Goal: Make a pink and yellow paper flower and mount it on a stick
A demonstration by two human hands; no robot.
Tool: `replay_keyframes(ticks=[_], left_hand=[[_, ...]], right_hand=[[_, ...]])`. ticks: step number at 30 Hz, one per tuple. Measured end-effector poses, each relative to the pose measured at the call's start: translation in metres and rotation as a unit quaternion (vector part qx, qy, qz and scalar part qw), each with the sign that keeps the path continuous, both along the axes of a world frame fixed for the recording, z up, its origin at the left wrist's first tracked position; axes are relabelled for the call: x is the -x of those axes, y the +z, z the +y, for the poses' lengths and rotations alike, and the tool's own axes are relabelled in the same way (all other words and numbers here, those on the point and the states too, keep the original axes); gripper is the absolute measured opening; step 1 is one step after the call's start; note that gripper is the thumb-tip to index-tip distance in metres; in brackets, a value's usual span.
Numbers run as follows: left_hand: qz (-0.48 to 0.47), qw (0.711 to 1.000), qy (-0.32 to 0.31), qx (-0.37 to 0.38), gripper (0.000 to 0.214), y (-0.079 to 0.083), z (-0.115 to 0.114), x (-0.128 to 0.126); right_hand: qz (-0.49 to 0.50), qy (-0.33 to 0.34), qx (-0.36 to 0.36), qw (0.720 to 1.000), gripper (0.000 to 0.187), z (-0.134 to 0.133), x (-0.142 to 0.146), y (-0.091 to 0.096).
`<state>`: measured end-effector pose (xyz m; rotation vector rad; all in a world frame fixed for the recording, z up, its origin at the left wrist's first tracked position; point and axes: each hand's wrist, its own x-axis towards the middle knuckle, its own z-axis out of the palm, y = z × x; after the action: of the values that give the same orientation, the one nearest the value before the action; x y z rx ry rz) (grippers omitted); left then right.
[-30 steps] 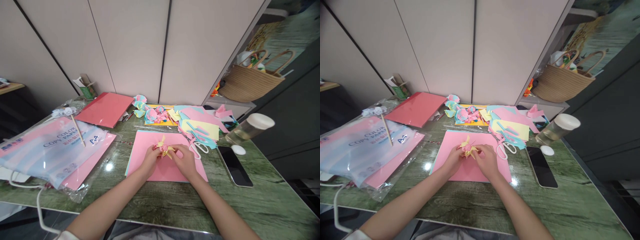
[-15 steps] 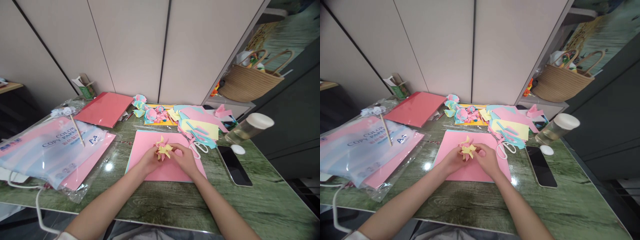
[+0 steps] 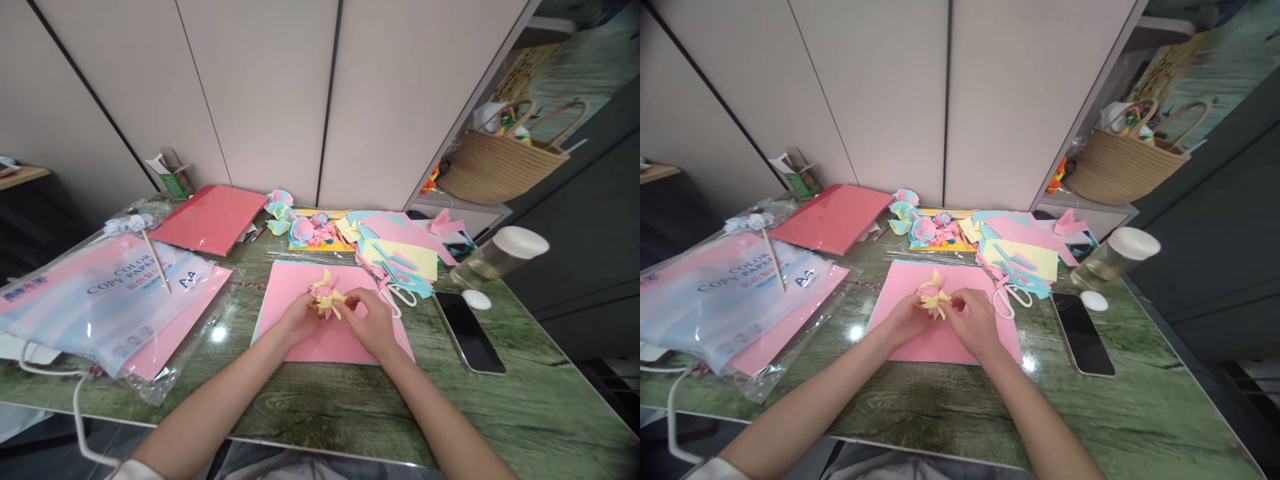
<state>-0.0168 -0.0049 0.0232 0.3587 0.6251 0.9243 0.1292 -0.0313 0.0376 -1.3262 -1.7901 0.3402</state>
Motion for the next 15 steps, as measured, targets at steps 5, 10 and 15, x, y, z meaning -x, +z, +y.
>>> replay_keyframes(ticks=[5, 10, 15], left_hand=[[-0.047, 0.998, -0.015, -0.037, 0.017, -0.0023, -0.0001, 0.0020], [-0.092, 0.994, -0.050, -0.028, 0.017, 0.0013, -0.0026, 0.0031], [-0.104, 0.991, -0.086, -0.018, 0.017, 0.0038, -0.0037, 0.0042]], right_hand=[[0.007, 0.033, -0.106, 0.994, 0.010, -0.0064, -0.0023, 0.0007], [0.061, 0.087, -0.059, 0.993, 0.004, -0.0068, -0.0035, 0.0036], [0.176, 0.152, 0.114, 0.966, 0.007, 0.0011, -0.0057, 0.0035]])
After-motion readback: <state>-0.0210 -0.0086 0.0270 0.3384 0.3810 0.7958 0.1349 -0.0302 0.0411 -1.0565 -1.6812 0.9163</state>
